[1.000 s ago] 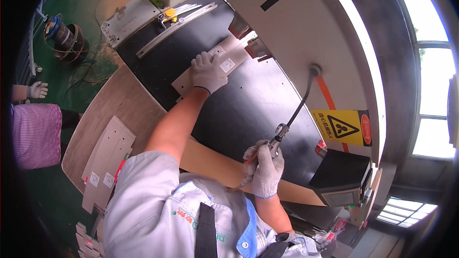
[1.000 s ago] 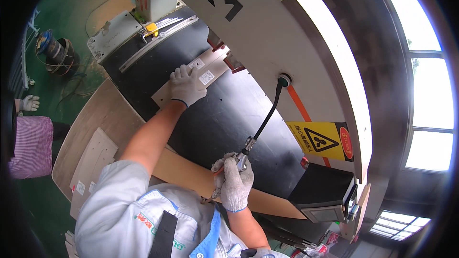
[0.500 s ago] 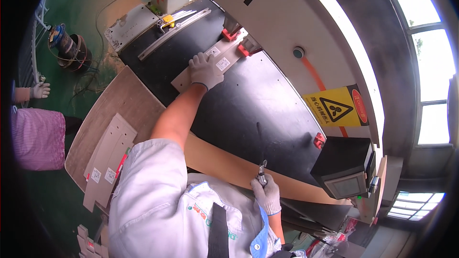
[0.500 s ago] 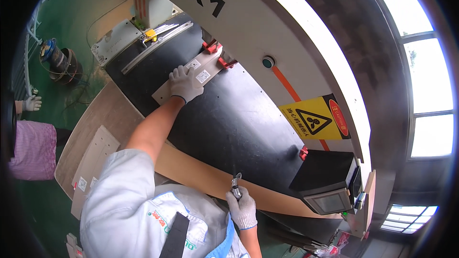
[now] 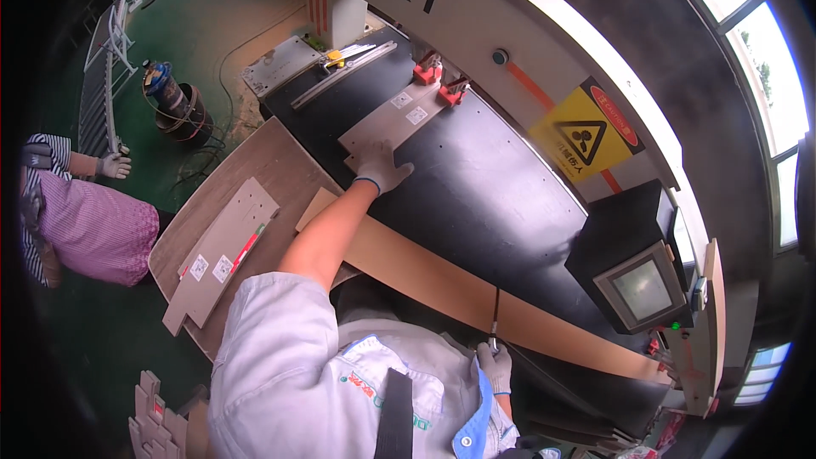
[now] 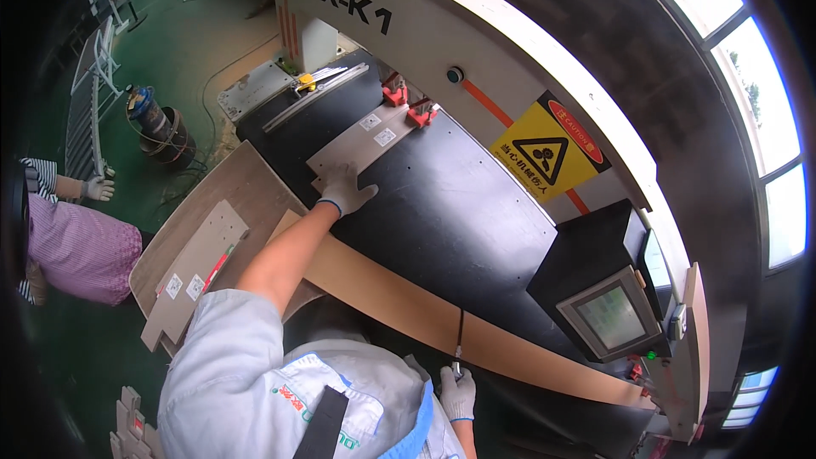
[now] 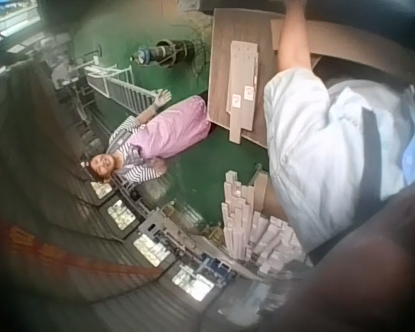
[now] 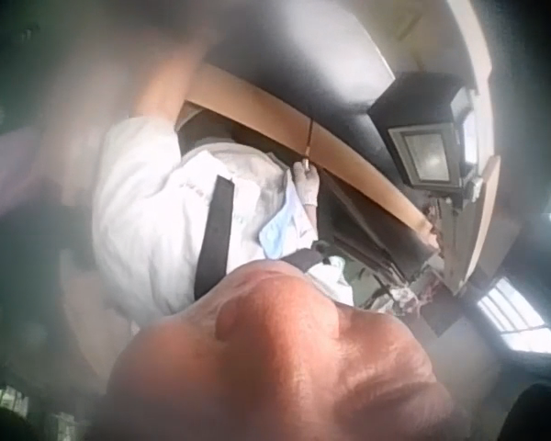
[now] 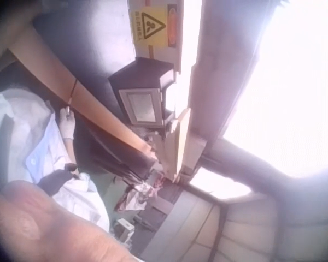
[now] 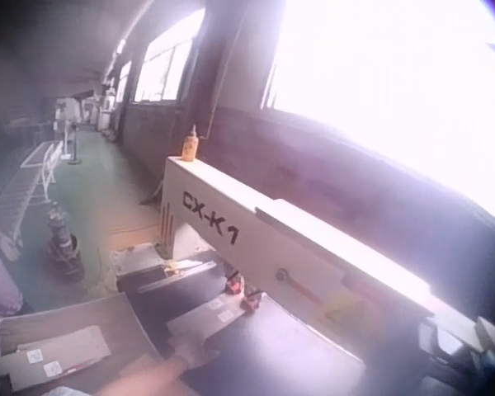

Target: The person feeds wooden boards into an edge-banding machine, removes them, trims the edges with a hand tool, and wipes them with a cloth.

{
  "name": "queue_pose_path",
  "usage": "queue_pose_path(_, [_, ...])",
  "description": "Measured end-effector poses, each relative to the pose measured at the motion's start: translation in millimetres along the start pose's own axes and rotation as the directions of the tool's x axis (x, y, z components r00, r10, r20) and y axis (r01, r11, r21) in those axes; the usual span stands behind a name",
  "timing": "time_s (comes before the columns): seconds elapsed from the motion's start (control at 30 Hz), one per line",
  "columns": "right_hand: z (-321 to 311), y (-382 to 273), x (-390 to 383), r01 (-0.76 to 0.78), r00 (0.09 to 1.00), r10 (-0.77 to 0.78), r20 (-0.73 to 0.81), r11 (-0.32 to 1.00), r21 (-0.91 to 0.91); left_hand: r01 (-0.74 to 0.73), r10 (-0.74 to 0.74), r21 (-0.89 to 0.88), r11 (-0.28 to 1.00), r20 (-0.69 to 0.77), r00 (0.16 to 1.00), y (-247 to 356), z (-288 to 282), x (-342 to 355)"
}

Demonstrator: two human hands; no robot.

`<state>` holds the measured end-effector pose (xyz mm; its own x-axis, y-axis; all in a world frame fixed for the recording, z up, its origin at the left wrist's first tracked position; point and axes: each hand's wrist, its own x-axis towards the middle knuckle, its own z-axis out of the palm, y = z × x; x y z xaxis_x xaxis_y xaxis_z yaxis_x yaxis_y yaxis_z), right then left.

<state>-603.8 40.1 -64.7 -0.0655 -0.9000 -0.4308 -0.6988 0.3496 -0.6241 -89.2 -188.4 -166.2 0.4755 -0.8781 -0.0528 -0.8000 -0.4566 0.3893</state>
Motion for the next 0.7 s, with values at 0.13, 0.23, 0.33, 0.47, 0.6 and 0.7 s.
queue_pose_path(0.13, [15, -19, 10, 0.23, 0.96, -0.178, 0.215, 0.942, -0.244, -0.097, -0.033, -0.378, 0.921, -0.323, 0.946, 3, -11, -111])
queue_pose_path(0.23, [28, -29, 24, 0.304, 0.927, -0.227, 0.3, 0.922, -0.242, -0.145, -0.059, -0.406, 0.902, -0.451, 0.891, -15, -1, -218])
queue_pose_path(0.33, [38, -25, 24, 0.405, 0.879, -0.297, 0.372, 0.879, -0.254, -0.021, -0.215, -0.469, 0.883, -0.444, 0.87, -59, 9, -315])
queue_pose_path(0.47, [45, -10, 58, 0.119, 0.944, -0.155, 0.292, 0.983, 0.138, 0.233, -0.556, -0.695, 0.68, -0.281, 0.782, -136, 1, -412])
queue_pose_path(0.6, [36, -31, 77, 0.037, 0.94, -0.068, 0.335, 0.994, 0.098, 0.323, -0.761, -0.834, 0.446, -0.164, 0.628, -207, -3, -479])
queue_pose_path(0.7, [43, -33, 89, -0.169, 0.918, 0.058, 0.392, 0.952, 0.254, 0.308, -0.818, -0.923, 0.23, -0.012, 0.576, -227, -20, -503])
